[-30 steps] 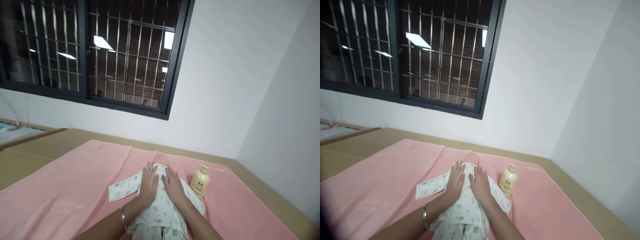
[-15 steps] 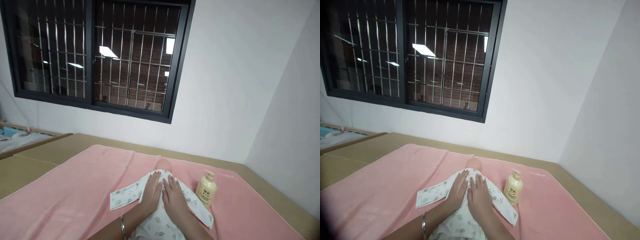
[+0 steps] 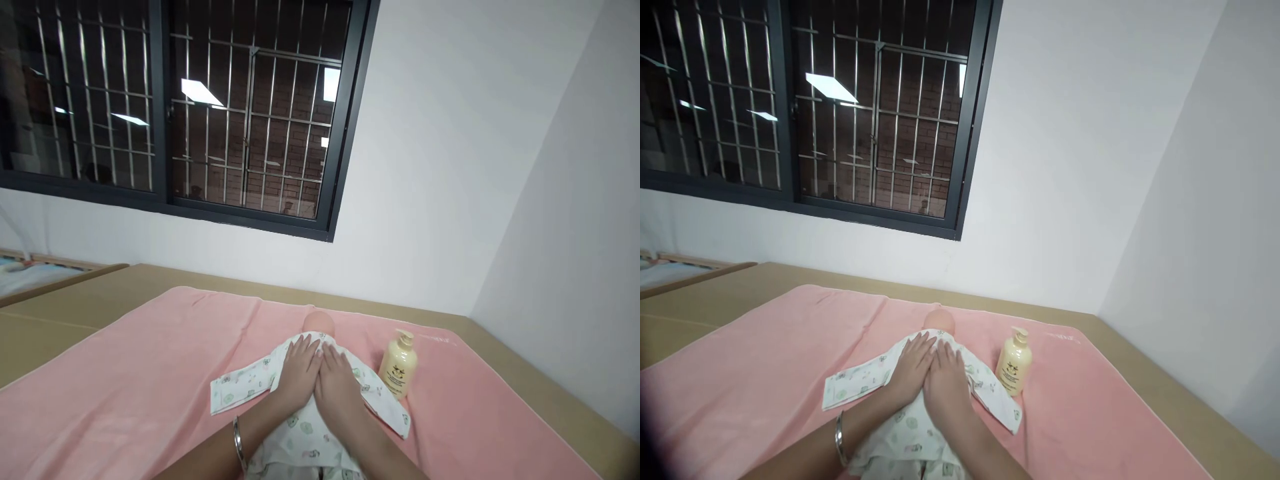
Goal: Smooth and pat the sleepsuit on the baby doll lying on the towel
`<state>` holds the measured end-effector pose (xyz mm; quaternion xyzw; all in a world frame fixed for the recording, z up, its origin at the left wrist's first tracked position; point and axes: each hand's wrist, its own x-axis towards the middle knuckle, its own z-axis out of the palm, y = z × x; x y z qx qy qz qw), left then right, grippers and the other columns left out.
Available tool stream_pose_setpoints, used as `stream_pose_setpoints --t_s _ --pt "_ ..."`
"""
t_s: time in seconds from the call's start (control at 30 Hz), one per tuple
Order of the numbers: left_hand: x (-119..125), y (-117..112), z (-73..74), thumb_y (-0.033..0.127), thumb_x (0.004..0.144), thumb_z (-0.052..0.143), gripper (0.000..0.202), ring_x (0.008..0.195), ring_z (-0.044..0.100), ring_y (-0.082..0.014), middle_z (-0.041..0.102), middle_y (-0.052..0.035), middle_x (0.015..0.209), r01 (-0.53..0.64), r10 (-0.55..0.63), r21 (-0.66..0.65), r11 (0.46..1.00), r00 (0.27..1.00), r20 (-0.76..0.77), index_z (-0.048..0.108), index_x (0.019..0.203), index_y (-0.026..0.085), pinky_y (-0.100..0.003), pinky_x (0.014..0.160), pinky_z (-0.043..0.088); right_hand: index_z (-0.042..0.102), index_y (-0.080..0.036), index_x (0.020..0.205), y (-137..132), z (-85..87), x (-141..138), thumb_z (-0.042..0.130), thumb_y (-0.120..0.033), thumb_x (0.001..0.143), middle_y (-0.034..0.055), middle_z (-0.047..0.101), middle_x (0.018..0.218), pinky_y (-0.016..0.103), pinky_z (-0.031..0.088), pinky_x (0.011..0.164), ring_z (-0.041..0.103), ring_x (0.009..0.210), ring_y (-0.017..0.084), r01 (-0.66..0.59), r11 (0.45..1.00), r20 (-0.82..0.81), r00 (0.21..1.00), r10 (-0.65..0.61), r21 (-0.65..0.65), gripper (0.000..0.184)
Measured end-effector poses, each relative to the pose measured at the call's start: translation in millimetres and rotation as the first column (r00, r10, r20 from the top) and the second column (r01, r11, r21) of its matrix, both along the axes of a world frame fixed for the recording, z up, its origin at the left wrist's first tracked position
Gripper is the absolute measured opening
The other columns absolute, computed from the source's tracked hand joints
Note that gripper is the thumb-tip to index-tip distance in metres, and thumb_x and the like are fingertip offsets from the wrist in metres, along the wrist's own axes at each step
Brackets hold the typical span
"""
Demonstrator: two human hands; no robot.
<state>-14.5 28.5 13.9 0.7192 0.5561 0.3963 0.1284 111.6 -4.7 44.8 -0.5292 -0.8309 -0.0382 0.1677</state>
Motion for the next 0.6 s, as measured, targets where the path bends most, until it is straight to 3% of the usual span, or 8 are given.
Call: stream_pose_setpoints --t_s 0.1,0.2,0.33,0.47,0.6 --pt "0 4 4.6 0.042 0.098 0.026 0.05 0.142 0.034 -0.0241 0.048 -0.0058 0.146 -0.006 0.007 -0.046 0.999 1.0 0.013 0.059 0.13 0.023 -0.051 0.12 0.021 0.04 -0.01 0.146 -11 -2.0 -5 0.041 -0.022 0.091 0.0107 0.038 0.152 0.046 0.014 0.12 0.021 0.145 0.03 -0.121 0.993 -0.052 0.991 0.122 0.015 0.057" --pt "4 -4 5.5 0.041 0.098 0.025 0.052 0.143 0.032 -0.0247 0.046 -0.0082 0.148 -0.006 0.006 -0.015 1.0 1.0 -0.008 0.052 0.137 0.02 -0.05 0.12 0.02 0.042 -0.021 0.147 -1 4.9 3 0.035 -0.022 0.094 0.0024 0.044 0.149 0.042 0.019 0.119 0.027 0.143 0.024 -0.146 0.989 -0.202 0.969 0.144 0.004 0.053" --pt "10 -22 5.4 0.044 0.098 0.029 0.052 0.145 0.029 -0.0256 0.04 -0.0056 0.152 0.056 -0.048 0.081 0.995 0.994 -0.096 0.044 0.143 0.024 -0.053 0.121 0.014 0.048 -0.019 0.142 20 15.0 17 0.026 -0.025 0.099 0.0054 0.049 0.145 0.035 0.03 0.114 0.041 0.136 0.019 -0.081 0.996 -0.333 0.941 0.061 -0.046 0.049" --pt "4 -13 11.8 0.047 0.097 0.027 0.052 0.143 0.033 -0.0268 0.044 -0.0074 0.149 0.021 -0.021 0.005 1.0 0.996 -0.089 0.05 0.139 0.024 -0.056 0.119 0.013 0.046 -0.009 0.143 8 12.1 9 0.027 -0.023 0.097 0.0126 0.045 0.147 0.039 0.026 0.116 0.035 0.14 0.025 0.049 0.996 -0.195 0.979 -0.063 -0.079 0.051" --pt "-5 5 13.7 0.044 0.098 0.023 0.053 0.141 0.036 -0.0261 0.049 -0.0093 0.145 -0.054 0.051 -0.108 0.993 0.998 -0.03 0.053 0.135 0.022 -0.054 0.119 0.017 0.039 -0.016 0.148 -11 3.6 -1 0.034 -0.023 0.095 0.0061 0.034 0.154 0.044 0.018 0.119 0.021 0.146 0.027 -0.038 0.998 -0.09 0.995 0.034 -0.043 0.054"
